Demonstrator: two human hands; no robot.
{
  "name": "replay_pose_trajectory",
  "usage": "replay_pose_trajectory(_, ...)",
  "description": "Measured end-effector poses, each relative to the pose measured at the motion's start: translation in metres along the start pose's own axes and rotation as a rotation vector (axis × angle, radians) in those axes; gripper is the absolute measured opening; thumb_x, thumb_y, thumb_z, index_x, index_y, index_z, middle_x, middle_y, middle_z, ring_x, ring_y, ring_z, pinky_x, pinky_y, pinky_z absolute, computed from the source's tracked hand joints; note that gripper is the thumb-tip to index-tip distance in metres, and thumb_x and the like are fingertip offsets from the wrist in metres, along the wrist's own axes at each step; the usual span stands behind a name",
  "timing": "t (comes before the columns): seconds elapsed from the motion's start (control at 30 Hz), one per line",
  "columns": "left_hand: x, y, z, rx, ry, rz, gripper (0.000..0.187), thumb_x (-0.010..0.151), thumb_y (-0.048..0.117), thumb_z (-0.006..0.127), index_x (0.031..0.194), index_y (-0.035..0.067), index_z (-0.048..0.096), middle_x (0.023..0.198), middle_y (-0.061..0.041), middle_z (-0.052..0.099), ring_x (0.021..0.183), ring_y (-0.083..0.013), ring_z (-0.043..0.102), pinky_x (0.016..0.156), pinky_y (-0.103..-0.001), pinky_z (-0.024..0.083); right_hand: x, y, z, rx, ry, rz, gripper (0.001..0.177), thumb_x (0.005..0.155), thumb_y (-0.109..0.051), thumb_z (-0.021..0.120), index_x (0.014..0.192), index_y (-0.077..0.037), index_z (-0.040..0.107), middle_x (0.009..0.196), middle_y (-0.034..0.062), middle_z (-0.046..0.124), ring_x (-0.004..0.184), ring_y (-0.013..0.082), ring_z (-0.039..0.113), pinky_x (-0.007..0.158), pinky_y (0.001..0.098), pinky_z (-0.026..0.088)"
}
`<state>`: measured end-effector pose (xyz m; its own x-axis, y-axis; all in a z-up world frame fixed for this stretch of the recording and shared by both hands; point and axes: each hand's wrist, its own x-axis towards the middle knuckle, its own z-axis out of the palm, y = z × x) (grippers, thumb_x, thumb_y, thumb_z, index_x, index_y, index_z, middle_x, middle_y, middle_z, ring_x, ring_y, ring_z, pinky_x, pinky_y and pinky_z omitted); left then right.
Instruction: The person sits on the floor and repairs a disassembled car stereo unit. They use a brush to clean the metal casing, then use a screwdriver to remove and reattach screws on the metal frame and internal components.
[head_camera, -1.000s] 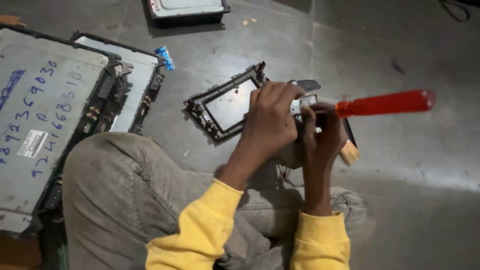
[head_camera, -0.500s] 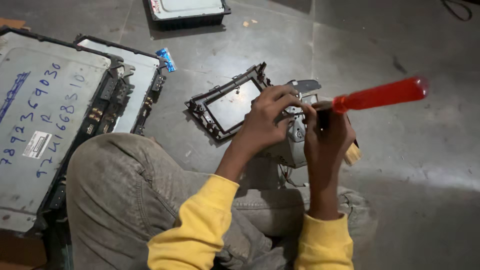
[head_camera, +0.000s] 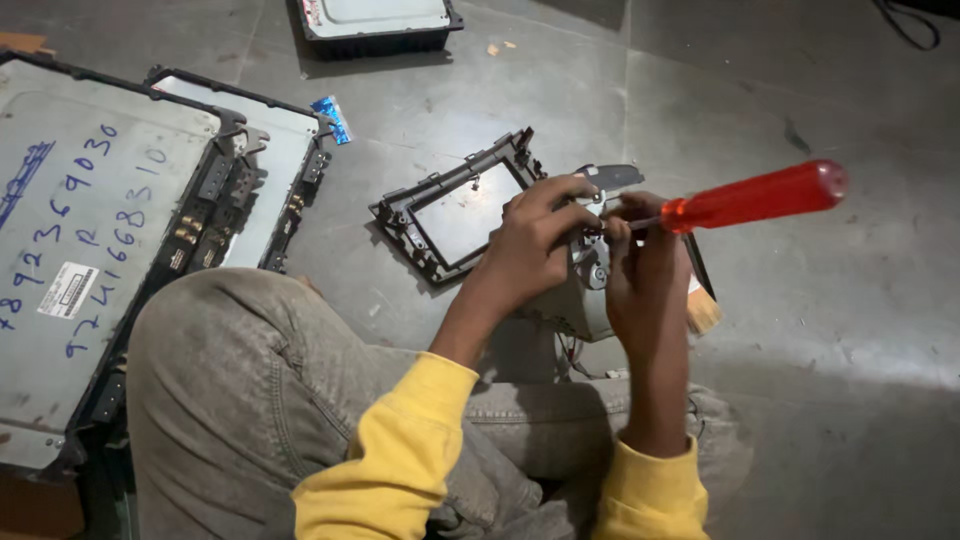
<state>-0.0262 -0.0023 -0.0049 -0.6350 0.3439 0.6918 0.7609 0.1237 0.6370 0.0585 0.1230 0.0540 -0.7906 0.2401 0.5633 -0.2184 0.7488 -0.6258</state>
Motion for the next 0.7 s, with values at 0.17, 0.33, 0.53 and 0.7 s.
replay_pose_trajectory(0.17, -0.001, 0.001, 0.003, -0.025, -0.005, -0.037, 0.03, 0.076, -0.003, 0.067, 0.104, 0.007, 0.069, 0.135, -0.007, 0.062, 0.135, -0.0313, 0.057, 0.115, -0.047, 0.045, -0.002, -0.004, 0.002, 0.01, 0.1, 0.014, 0.01, 0.101, 0.001, 0.072, 0.105, 0.002, 0.062, 0.091, 0.0095, 0.069, 0.074, 0.0133, 0.067, 0.066, 0.0281, 0.054)
replay_pose_trajectory(0.33, -0.003, 0.012, -0.002, -0.041, -0.051, -0.088, 0.038, 0.069, 0.008, 0.074, 0.106, 0.005, 0.068, 0.135, -0.013, 0.058, 0.136, -0.0341, 0.05, 0.113, -0.055, 0.038, -0.004, -0.002, 0.007, -0.018, 0.125, -0.026, 0.013, 0.102, 0.001, 0.074, 0.109, 0.001, 0.062, 0.096, 0.0075, 0.072, 0.081, 0.0146, 0.07, 0.074, 0.0286, 0.056)
replay_pose_trajectory(0.53, -0.003, 0.035, 0.026, 0.177, 0.113, -0.086, 0.037, 0.071, 0.005, 0.066, 0.108, 0.0, 0.068, 0.13, -0.019, 0.058, 0.133, -0.0377, 0.054, 0.113, -0.056, 0.041, -0.008, 0.015, 0.001, -0.01, 0.123, -0.083, 0.015, 0.1, 0.001, 0.079, 0.11, 0.0, 0.068, 0.109, 0.0126, 0.067, 0.089, 0.0178, 0.069, 0.077, 0.0298, 0.056)
replay_pose_trajectory(0.7, -0.011, 0.045, 0.052, 0.262, 0.288, -0.081, 0.016, 0.092, -0.003, 0.061, 0.106, -0.001, 0.069, 0.131, -0.022, 0.058, 0.133, -0.0433, 0.058, 0.115, -0.057, 0.045, -0.007, 0.014, -0.023, 0.083, 0.081, 0.094, 0.03, 0.105, -0.006, 0.079, 0.128, 0.001, 0.061, 0.123, 0.0103, 0.064, 0.103, 0.0156, 0.065, 0.083, 0.0287, 0.056)
